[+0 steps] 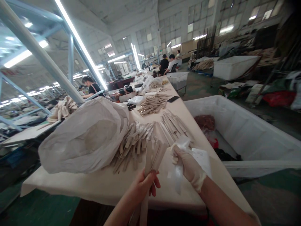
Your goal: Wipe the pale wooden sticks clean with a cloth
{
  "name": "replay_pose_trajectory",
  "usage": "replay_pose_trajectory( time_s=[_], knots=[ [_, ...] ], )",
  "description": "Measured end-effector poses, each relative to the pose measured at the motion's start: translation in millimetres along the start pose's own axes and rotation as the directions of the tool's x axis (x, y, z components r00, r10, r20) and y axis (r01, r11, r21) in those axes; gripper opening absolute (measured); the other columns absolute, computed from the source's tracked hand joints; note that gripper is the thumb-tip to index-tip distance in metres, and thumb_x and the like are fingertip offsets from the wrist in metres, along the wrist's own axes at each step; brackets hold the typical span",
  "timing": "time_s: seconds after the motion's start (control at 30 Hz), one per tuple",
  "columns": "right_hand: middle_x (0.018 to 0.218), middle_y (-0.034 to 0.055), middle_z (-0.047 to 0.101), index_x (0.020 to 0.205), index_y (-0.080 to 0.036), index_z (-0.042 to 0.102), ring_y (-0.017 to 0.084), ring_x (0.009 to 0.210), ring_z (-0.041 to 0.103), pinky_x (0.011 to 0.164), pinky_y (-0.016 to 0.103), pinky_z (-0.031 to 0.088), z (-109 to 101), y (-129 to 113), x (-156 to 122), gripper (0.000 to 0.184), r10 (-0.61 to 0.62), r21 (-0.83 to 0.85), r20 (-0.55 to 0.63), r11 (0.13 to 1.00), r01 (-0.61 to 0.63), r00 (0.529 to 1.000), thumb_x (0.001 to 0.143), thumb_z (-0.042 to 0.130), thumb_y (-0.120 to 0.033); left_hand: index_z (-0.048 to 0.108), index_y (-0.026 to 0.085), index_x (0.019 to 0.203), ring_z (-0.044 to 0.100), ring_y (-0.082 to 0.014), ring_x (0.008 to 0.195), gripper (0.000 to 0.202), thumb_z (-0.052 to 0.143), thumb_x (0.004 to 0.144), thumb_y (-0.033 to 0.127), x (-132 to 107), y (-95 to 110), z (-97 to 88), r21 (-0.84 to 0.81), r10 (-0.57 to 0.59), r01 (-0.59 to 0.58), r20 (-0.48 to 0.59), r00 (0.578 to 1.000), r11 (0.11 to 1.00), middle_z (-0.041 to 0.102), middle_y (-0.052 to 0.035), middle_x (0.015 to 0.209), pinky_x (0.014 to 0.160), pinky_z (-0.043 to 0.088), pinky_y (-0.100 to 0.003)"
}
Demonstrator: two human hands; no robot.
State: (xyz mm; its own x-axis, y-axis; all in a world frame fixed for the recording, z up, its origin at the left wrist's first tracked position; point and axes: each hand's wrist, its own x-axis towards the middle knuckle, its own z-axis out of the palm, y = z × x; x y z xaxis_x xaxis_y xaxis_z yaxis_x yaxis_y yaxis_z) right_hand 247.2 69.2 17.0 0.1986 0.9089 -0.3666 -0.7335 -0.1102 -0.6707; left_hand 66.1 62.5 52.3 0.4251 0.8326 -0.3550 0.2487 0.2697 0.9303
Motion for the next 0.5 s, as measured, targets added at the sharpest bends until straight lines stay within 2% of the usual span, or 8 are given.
replay_pose_trajectory(
  time_s=[0.13, 0.23, 0.4, 0.5],
  knots=[
    [0.044, -0.0060, 0.044, 0.058, -0.018, 0.051, 0.007, 0.038, 0.037, 0.039, 0.021, 0.031, -1.1, -1.0, 3.5, 0.032, 0.039, -0.015, -0.017, 0.999, -0.040, 0.999, 0.059, 0.070, -0.043, 0.051, 0.012, 0.083, 0.050, -0.0075, 0.045, 0.039, 0.056, 0.069, 0.048, -8.7, -10.4, 7.8, -0.098, -0.004, 0.003, -0.009, 1.000, 0.995, 0.058, -0.0010, 0.061, 0.041, 0.029, -0.018],
    [0.042, -0.0065, 0.042, 0.058, -0.018, 0.050, 0.007, 0.036, 0.035, 0.038, 0.021, 0.030, 2.1, -0.5, 3.0, 0.032, 0.024, -0.003, -0.029, 1.000, -0.024, 0.999, 0.060, 0.069, -0.044, 0.051, 0.012, 0.081, 0.050, -0.0073, 0.045, 0.035, 0.058, 0.068, 0.044, -7.2, -12.9, 13.5, -0.106, -0.009, 0.008, -0.013, 1.000, 0.994, 0.059, -0.0011, 0.060, 0.043, 0.030, -0.018],
    [0.045, -0.0052, 0.045, 0.060, -0.017, 0.054, 0.008, 0.041, 0.039, 0.043, 0.022, 0.034, 6.9, -3.6, 2.0, 0.032, -0.154, -0.021, -0.108, 0.988, 0.153, 0.982, 0.056, 0.073, -0.042, 0.049, 0.014, 0.071, 0.047, -0.0071, 0.041, 0.030, 0.061, 0.065, 0.041, 0.1, -16.8, 17.9, -0.099, -0.048, 0.046, -0.019, 0.999, 0.994, 0.057, 0.0006, 0.054, 0.042, 0.028, -0.019],
    [0.046, -0.0051, 0.046, 0.059, -0.016, 0.054, 0.008, 0.043, 0.039, 0.045, 0.022, 0.035, 8.3, -7.5, 1.4, 0.032, -0.200, -0.044, -0.094, 0.979, 0.197, 0.975, 0.055, 0.073, -0.042, 0.049, 0.014, 0.067, 0.047, -0.0071, 0.042, 0.030, 0.062, 0.065, 0.041, -0.7, -15.6, 17.1, -0.136, -0.060, 0.060, 0.002, 0.998, 0.989, 0.055, 0.0011, 0.051, 0.045, 0.030, -0.019]
  ],
)
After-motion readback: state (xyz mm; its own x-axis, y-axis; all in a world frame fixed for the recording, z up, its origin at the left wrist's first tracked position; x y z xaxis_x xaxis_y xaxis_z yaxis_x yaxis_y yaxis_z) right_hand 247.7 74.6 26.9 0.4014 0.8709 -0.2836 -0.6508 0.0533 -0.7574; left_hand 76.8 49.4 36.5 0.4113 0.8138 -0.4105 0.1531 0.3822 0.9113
